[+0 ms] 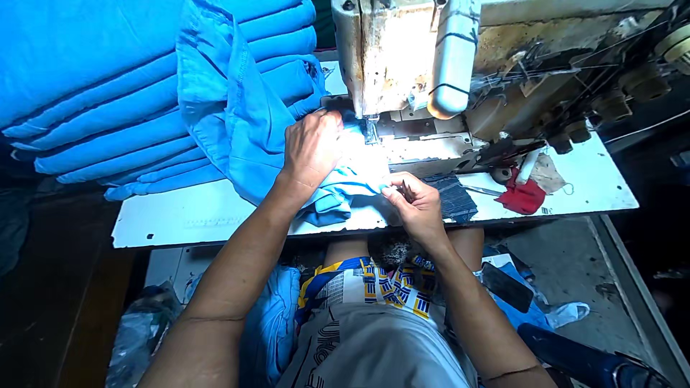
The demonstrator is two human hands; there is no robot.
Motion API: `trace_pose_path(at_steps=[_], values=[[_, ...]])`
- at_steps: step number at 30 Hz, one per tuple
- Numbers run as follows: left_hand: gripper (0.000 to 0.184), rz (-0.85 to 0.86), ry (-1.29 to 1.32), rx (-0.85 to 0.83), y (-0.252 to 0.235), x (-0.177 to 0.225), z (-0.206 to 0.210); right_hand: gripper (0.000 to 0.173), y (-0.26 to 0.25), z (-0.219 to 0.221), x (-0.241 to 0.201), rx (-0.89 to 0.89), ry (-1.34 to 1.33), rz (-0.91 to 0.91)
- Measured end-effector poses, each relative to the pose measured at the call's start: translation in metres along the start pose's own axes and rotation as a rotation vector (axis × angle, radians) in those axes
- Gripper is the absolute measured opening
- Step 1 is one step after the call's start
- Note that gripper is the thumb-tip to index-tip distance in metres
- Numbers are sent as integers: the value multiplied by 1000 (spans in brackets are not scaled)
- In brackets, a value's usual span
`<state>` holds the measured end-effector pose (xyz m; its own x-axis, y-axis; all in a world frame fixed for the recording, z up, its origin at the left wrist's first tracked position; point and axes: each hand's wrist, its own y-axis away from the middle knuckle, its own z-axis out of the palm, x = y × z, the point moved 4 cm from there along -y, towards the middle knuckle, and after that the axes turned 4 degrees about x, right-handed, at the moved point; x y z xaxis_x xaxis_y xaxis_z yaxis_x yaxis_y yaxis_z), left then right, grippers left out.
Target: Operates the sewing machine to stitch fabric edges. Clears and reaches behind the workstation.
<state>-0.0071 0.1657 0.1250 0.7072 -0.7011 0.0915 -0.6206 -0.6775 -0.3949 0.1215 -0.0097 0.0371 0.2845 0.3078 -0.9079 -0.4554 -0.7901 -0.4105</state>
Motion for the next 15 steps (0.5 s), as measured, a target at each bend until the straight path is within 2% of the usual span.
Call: trace_pose_path(at_steps=[4, 7, 10, 12, 14, 15], values=[[23, 14, 16, -4, -6, -5, 2, 10, -6, 3, -1, 13, 6, -1], [18, 20, 61, 51, -5, -8, 1, 10, -9, 4, -1, 18, 8, 3], [13, 175, 225, 174, 7, -5, -12, 12, -9, 4, 0, 3, 0, -3], [26, 361, 386, 122, 23, -2, -19, 12, -7, 2, 3, -28, 32, -17], [58, 483, 332, 8, 45, 1, -14, 13, -7, 1, 6, -83, 118, -85], [62, 514, 266, -16, 56, 1, -10, 13, -6, 1, 7, -101, 160, -132]])
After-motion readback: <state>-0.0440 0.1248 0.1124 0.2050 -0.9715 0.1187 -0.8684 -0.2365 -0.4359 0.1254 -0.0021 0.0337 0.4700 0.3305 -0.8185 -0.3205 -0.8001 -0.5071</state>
